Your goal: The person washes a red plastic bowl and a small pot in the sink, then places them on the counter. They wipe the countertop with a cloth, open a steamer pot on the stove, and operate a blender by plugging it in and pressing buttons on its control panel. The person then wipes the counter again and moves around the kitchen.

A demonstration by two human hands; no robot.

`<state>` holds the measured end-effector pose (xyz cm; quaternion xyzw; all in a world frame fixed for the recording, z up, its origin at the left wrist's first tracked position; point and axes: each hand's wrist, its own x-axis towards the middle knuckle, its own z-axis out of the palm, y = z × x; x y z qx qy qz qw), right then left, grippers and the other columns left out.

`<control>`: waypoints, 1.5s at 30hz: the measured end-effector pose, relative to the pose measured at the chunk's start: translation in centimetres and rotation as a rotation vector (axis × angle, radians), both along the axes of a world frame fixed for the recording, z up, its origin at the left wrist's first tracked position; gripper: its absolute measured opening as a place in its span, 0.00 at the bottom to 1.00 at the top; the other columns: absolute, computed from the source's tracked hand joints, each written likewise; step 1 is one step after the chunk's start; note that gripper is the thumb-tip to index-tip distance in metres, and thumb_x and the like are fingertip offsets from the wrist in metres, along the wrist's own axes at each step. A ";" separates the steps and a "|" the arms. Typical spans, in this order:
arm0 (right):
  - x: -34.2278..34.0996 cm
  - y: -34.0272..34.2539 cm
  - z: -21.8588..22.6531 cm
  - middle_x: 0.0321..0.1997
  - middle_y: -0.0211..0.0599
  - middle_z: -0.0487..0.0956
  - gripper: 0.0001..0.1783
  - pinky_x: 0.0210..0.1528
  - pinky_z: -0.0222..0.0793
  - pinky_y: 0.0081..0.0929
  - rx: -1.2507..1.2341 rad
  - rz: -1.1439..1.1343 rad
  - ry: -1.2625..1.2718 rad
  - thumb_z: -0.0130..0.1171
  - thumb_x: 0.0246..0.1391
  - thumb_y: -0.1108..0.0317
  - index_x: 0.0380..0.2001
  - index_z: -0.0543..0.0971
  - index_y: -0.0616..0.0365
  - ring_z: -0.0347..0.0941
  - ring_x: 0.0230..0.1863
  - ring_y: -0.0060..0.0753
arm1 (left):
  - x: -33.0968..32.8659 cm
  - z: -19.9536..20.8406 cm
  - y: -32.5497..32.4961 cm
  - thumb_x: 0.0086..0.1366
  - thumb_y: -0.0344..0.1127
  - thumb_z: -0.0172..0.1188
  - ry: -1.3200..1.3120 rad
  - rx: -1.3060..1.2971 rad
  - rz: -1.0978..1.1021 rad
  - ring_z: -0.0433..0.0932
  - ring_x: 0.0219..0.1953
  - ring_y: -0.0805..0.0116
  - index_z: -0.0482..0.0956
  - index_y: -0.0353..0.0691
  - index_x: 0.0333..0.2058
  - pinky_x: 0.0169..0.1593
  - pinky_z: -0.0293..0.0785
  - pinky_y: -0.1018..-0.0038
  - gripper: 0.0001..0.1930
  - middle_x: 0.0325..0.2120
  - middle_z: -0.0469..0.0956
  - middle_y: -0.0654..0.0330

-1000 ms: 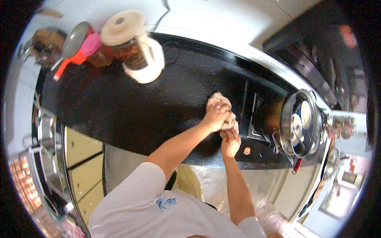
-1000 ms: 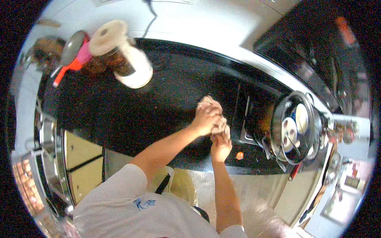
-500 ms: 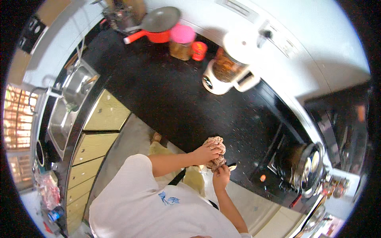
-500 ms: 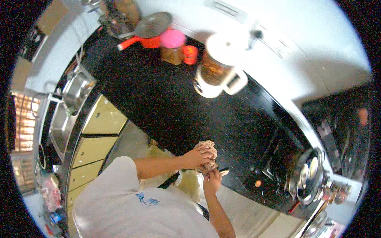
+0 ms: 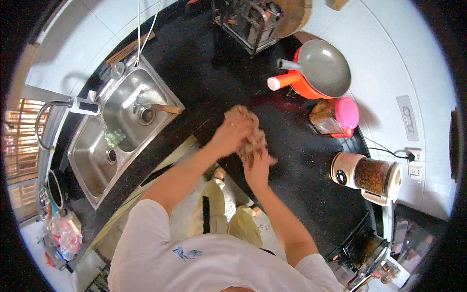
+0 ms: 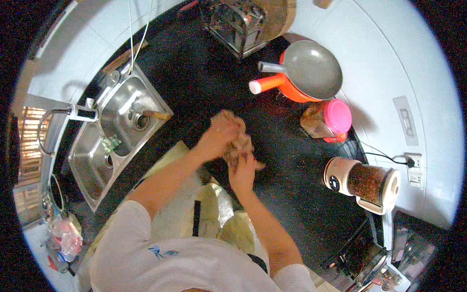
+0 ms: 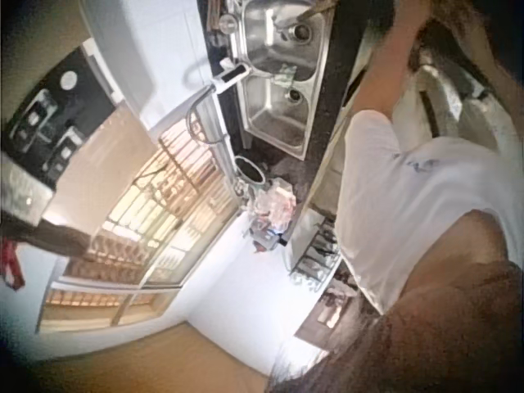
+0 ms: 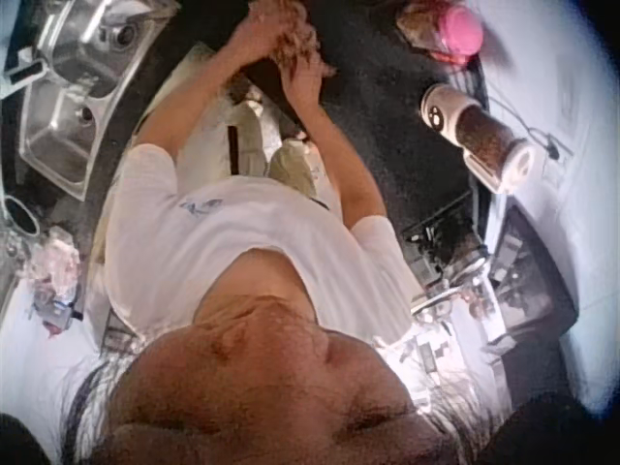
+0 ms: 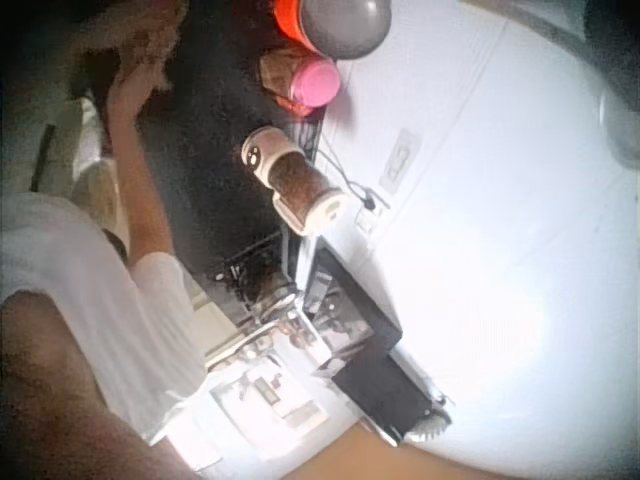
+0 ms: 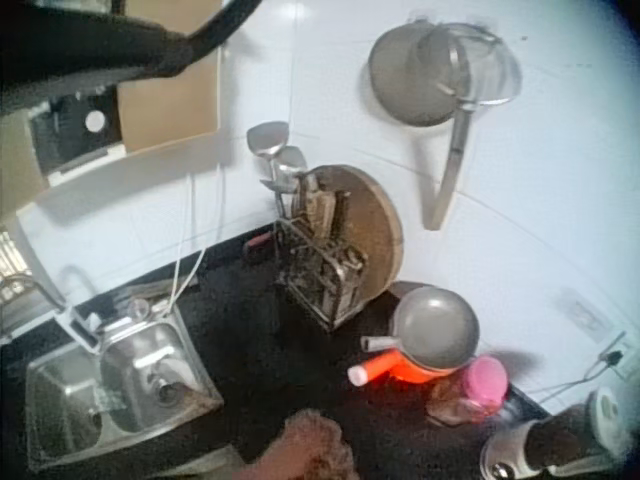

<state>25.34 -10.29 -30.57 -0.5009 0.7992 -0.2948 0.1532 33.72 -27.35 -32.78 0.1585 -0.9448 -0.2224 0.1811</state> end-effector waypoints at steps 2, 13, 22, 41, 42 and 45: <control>-1.1 -5.9 -1.4 0.57 0.55 0.65 0.21 0.56 0.63 0.47 -0.091 0.051 0.011 0.60 0.45 0.76 0.46 0.73 0.66 0.63 0.55 0.63 | 0.4 0.7 -5.5 0.53 0.31 0.58 -0.021 0.010 0.130 0.67 0.59 0.57 0.76 0.43 0.45 0.61 0.61 0.57 0.18 0.53 0.71 0.59; -0.8 -3.0 -0.5 0.50 0.44 0.73 0.10 0.59 0.67 0.48 -0.035 0.279 -0.042 0.62 0.46 0.72 0.36 0.79 0.58 0.62 0.62 0.65 | 3.8 0.7 -0.5 0.57 0.32 0.54 -0.099 -0.079 0.340 0.58 0.64 0.52 0.74 0.41 0.46 0.64 0.52 0.48 0.16 0.55 0.66 0.57; 0.6 20.1 -0.4 0.42 0.36 0.76 0.12 0.45 0.72 0.34 -0.004 0.014 -0.091 0.66 0.37 0.77 0.30 0.84 0.54 0.74 0.44 0.42 | 2.4 1.3 16.4 0.55 0.34 0.57 -0.154 0.054 -0.033 0.56 0.66 0.52 0.74 0.42 0.51 0.66 0.50 0.51 0.22 0.58 0.65 0.55; -3.2 15.0 6.8 0.48 0.39 0.75 0.13 0.37 0.69 0.22 -0.233 -0.087 -0.404 0.46 0.56 0.82 0.42 0.76 0.63 0.72 0.35 0.25 | 0.8 11.0 5.1 0.51 0.39 0.66 -0.357 0.152 -0.106 0.72 0.48 0.46 0.72 0.53 0.52 0.49 0.74 0.57 0.27 0.46 0.71 0.49; -3.2 10.9 7.1 0.51 0.43 0.75 0.13 0.40 0.70 0.25 -0.261 0.056 -0.205 0.49 0.54 0.82 0.41 0.77 0.63 0.74 0.39 0.32 | 1.9 10.6 1.7 0.54 0.35 0.64 -0.277 0.125 -0.014 0.71 0.48 0.47 0.72 0.52 0.53 0.49 0.74 0.57 0.25 0.46 0.70 0.50; 0.3 -2.9 10.7 0.50 0.41 0.75 0.12 0.49 0.71 0.34 -0.153 0.162 -0.137 0.54 0.48 0.82 0.38 0.79 0.61 0.75 0.47 0.45 | 5.7 11.9 -8.6 0.55 0.31 0.61 -0.242 -0.021 0.220 0.72 0.47 0.46 0.71 0.54 0.53 0.48 0.74 0.55 0.25 0.46 0.69 0.52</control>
